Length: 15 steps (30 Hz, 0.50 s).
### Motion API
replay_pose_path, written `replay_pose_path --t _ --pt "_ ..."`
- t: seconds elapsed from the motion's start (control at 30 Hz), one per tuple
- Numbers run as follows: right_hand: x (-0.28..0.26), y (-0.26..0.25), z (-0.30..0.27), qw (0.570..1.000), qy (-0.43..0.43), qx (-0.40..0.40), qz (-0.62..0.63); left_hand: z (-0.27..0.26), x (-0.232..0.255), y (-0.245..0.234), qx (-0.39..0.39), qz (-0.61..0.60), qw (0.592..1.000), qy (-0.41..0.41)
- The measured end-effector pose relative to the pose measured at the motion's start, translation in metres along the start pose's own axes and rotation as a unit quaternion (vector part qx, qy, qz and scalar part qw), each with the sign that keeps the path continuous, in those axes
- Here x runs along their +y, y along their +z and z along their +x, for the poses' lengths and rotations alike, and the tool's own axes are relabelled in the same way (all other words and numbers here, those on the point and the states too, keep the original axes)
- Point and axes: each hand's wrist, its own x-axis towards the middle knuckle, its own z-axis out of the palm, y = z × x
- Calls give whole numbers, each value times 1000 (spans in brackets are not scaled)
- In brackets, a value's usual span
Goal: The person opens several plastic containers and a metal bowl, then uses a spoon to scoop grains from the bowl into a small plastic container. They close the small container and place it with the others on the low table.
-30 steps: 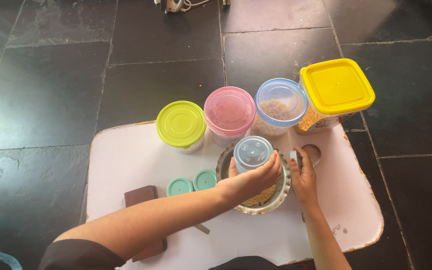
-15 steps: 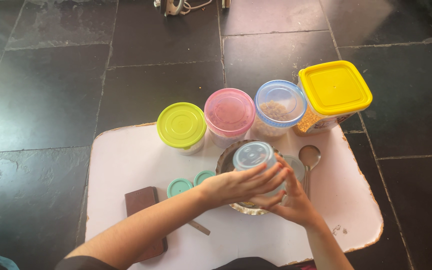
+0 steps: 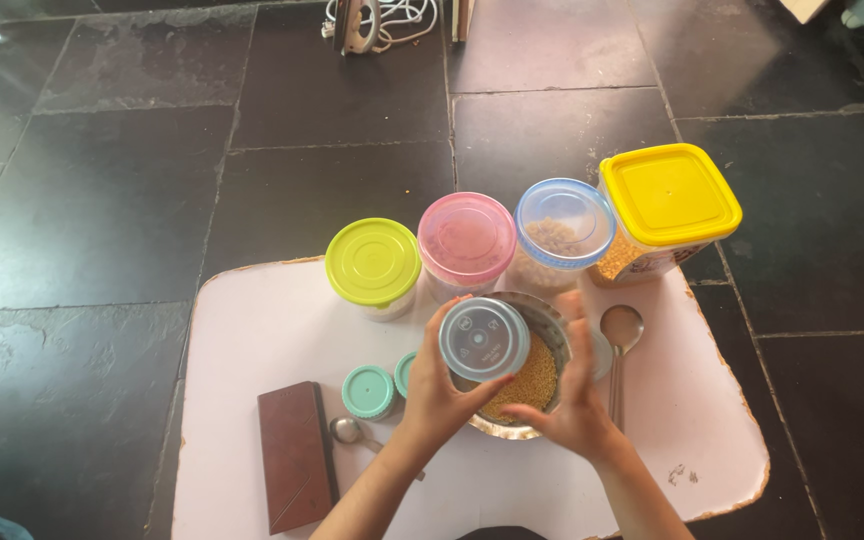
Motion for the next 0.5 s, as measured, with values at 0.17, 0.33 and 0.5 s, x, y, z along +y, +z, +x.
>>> replay_pose_path --t 0.17,0.33,0.5 --pt "-14 4 11 994 -42 -22 -99 -14 -12 7 3 -179 976 -127" --pt "-21 4 10 997 14 52 -64 -17 0 7 -100 -35 992 -71" --pt "-5 -48 -10 961 111 170 -190 -16 9 -17 -104 85 990 32"
